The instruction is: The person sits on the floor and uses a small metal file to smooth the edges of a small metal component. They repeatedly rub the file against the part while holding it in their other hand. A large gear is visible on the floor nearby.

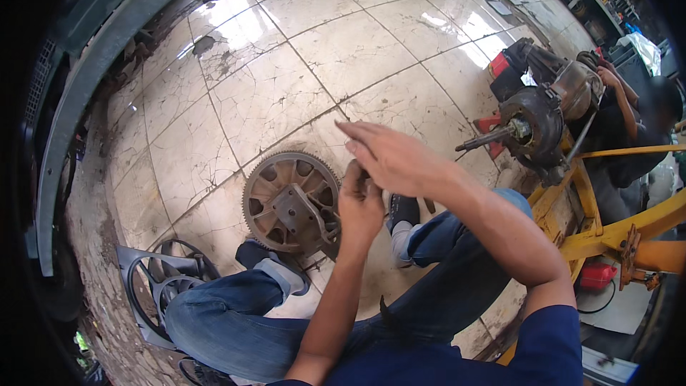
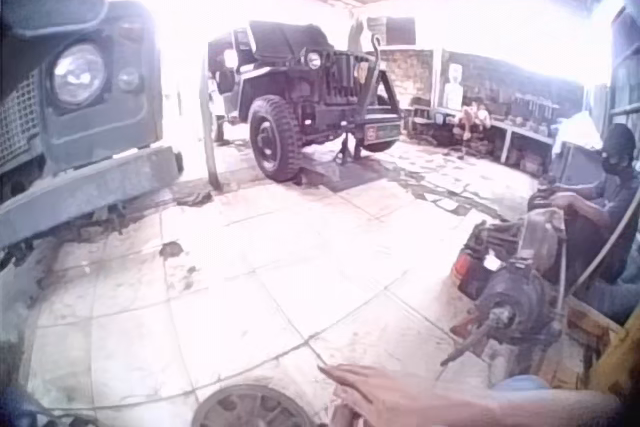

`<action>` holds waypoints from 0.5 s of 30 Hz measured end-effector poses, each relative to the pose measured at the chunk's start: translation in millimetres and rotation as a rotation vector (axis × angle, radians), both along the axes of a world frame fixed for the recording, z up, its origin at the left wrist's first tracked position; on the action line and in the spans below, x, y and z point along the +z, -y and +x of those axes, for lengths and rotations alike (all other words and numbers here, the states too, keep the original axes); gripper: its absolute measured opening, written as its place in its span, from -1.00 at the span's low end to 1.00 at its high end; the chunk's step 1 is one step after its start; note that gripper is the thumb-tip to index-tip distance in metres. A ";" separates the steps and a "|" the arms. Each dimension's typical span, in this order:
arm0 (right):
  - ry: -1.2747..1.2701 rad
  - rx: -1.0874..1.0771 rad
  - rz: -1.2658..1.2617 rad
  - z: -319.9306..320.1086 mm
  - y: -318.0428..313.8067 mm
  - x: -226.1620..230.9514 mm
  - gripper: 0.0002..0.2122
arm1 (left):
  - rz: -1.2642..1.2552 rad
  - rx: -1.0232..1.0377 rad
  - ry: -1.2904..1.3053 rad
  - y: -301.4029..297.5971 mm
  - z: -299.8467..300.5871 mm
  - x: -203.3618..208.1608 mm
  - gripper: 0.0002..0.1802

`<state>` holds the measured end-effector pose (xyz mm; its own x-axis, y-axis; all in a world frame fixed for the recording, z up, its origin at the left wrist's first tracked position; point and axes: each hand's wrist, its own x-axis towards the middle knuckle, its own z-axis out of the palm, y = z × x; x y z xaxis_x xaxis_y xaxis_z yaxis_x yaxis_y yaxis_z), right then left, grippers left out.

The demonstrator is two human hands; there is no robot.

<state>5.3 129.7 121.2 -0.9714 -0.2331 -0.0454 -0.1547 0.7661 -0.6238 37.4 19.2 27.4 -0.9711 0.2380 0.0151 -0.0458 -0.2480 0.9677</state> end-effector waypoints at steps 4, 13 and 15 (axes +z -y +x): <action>0.194 -0.124 -0.024 -10.6 -4.7 12.9 -0.54 | -0.138 0.032 -0.148 -7.9 -4.8 2.7 -0.87; 0.427 -0.161 -0.178 -1.4 -5.3 36.1 -0.55 | 0.228 0.046 0.258 10.5 -20.3 11.5 -0.81; 0.515 -0.180 -0.190 -1.8 -5.1 39.7 -0.56 | 0.256 -0.003 0.275 13.2 -20.5 9.4 -0.80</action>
